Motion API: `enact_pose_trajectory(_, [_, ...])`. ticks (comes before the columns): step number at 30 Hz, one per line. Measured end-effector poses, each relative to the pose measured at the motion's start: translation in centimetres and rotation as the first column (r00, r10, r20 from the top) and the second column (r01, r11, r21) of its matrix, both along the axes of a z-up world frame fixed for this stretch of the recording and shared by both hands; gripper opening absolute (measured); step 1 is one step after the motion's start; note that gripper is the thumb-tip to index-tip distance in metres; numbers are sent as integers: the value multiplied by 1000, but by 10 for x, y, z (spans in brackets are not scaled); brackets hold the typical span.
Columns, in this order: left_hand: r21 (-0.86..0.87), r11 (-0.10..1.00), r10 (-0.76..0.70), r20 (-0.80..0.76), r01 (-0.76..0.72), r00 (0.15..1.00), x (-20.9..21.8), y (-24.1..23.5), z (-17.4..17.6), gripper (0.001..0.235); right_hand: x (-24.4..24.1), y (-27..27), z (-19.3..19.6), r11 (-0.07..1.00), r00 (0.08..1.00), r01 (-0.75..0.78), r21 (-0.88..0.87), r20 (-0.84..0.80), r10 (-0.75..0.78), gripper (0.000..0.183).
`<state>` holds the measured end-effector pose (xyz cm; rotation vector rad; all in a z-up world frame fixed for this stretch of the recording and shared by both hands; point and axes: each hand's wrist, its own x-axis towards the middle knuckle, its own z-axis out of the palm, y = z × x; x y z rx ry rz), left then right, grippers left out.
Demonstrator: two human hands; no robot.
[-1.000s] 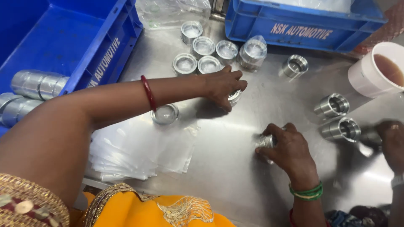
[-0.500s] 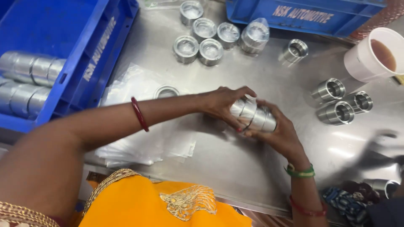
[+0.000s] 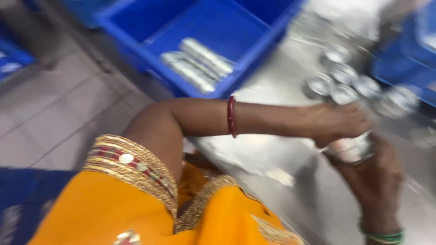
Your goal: Packing metal automotive parts into plastic bags and crates.
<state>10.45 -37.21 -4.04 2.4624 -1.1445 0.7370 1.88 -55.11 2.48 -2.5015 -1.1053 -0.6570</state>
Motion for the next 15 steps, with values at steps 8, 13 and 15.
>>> enact_pose_trajectory(8, [222,814,526,108,-537,843,-78,235,114,65,36,223,19,791,824,-545,279,0,567,77])
enact_pose_trajectory(13, [469,579,757,-7,-666,653,-168,342,139,66,12,361,11,716,592,-523,463,-407,696,83])
enact_pose_trajectory(15, [482,521,808,-12,-704,590,-191,379,133,63,-1,404,3,688,515,-528,497,-457,725,84])
